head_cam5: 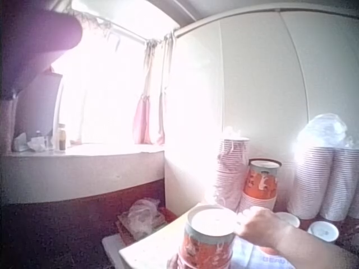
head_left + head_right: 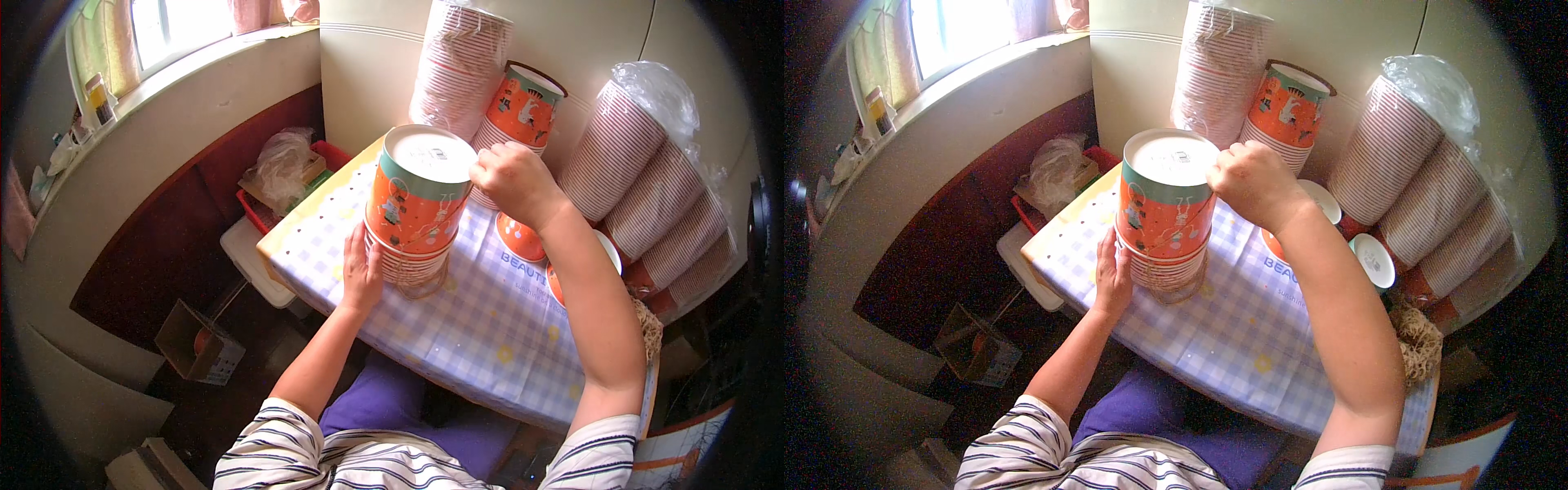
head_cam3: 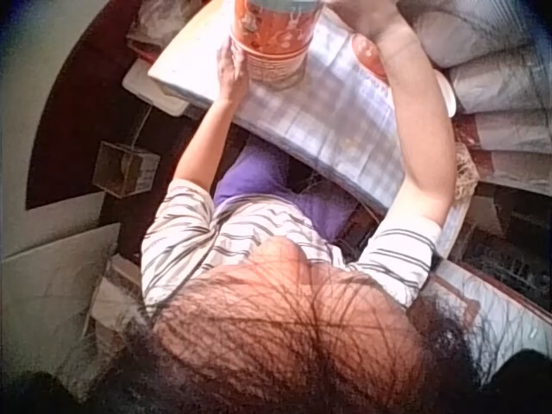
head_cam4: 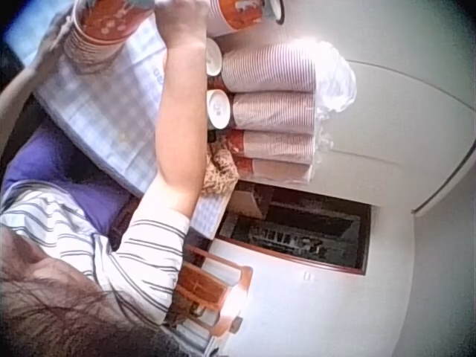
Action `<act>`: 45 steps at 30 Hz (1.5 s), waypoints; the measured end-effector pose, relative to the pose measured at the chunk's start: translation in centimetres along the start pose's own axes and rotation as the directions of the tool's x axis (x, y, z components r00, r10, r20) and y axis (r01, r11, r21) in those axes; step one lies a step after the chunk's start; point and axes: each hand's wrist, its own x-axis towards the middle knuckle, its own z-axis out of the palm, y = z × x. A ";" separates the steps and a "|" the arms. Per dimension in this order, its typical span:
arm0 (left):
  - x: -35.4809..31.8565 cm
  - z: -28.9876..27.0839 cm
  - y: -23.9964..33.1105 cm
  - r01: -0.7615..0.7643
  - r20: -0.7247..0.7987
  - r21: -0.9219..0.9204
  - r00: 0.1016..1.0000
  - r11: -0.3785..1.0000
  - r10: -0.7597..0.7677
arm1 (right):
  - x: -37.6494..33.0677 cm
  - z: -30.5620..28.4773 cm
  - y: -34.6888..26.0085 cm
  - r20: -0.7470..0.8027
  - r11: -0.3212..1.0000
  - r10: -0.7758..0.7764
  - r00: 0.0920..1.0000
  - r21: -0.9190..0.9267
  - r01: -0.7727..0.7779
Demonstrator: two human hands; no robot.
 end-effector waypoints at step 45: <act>-0.2 0.4 -0.3 0.008 0.022 -0.022 1.000 1.000 -0.008 | -2.8 0.7 -1.8 -0.111 0.990 0.104 0.988 -0.085 -0.114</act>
